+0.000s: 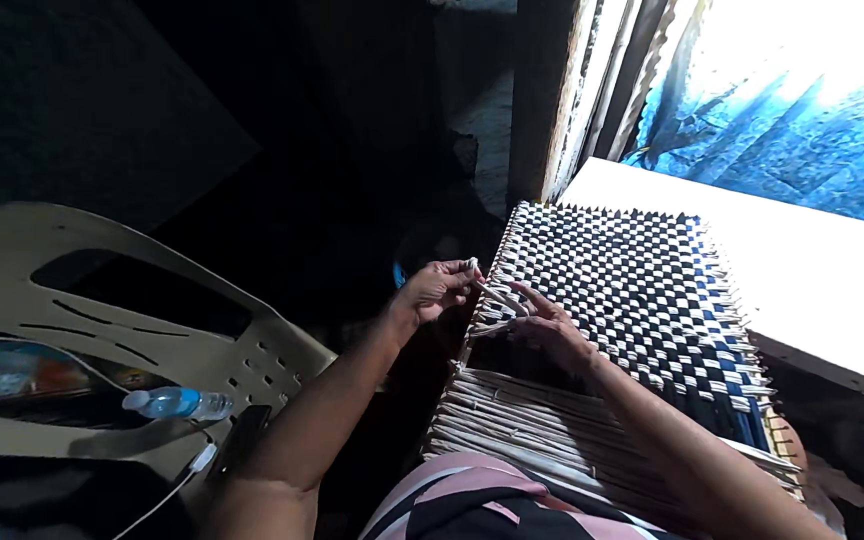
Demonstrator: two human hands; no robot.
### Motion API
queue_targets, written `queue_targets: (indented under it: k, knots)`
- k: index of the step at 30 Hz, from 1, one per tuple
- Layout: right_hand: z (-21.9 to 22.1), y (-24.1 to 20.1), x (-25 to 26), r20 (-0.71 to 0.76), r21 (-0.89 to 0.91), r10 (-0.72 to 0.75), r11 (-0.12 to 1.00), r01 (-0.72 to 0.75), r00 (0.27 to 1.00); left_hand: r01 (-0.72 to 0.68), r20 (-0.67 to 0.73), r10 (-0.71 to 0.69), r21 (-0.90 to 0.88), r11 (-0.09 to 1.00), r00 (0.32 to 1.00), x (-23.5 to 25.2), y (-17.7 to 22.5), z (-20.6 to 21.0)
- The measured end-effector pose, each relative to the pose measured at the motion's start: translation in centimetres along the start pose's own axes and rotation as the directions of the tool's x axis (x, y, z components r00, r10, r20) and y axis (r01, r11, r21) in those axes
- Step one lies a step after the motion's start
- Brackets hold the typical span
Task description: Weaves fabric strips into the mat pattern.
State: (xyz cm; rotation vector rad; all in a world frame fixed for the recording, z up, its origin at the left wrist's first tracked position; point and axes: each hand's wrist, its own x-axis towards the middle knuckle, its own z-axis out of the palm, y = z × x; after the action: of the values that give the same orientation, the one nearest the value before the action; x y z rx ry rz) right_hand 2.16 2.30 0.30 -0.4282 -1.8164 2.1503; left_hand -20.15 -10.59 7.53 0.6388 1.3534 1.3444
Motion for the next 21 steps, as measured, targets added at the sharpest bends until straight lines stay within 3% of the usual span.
queue_targets:
  k: [2, 4, 6, 10, 12, 15, 18, 21]
  knots:
    - [0.2, 0.4, -0.2, 0.02, 0.017, -0.015, 1.0, 0.014, 1.0, 0.032, -0.076, -0.037, -0.061, 0.998, 0.996, -0.4, -0.1, 0.1]
    - [0.7, 0.3, -0.1, 0.069, -0.265, 0.013, 0.964, 0.006, 0.998, 0.057, -0.155, -0.072, -0.096, 0.994, 0.985, -0.5, -0.3, 0.7]
    - [1.8, -0.3, 0.0, 0.106, -0.586, 0.094, 0.81, -0.014, 0.99, 0.01, -0.174, -0.011, -0.005, 1.0, 0.985, -0.9, -0.9, 1.4]
    - [4.6, -0.6, 0.4, 0.033, -0.84, 0.171, 0.538, -0.065, 0.985, -0.224, -0.015, 0.242, 0.335, 0.915, 0.97, -2.3, -1.4, 2.9]
    - [5.9, -0.4, 0.4, -0.004, -0.897, 0.187, 0.433, -0.086, 0.982, -0.3, 0.046, 0.308, 0.404, 0.864, 0.95, -2.9, -1.6, 3.4]
    - [7.1, 0.3, 0.4, -0.051, -0.927, 0.15, 0.361, -0.103, 0.987, -0.332, 0.105, 0.318, 0.422, 0.844, 0.942, -3.3, -2.2, 3.7]
    - [8.1, -0.1, 0.1, -0.149, -0.929, 0.159, 0.317, -0.194, 0.976, -0.283, 0.135, 0.251, 0.567, 0.774, 0.959, -3.8, -2.9, 3.8]
    - [8.9, 0.0, 0.1, -0.243, -0.912, 0.167, 0.296, -0.284, 0.955, -0.202, 0.058, 0.221, 0.67, 0.714, 0.974, -4.4, -3.3, 4.3]
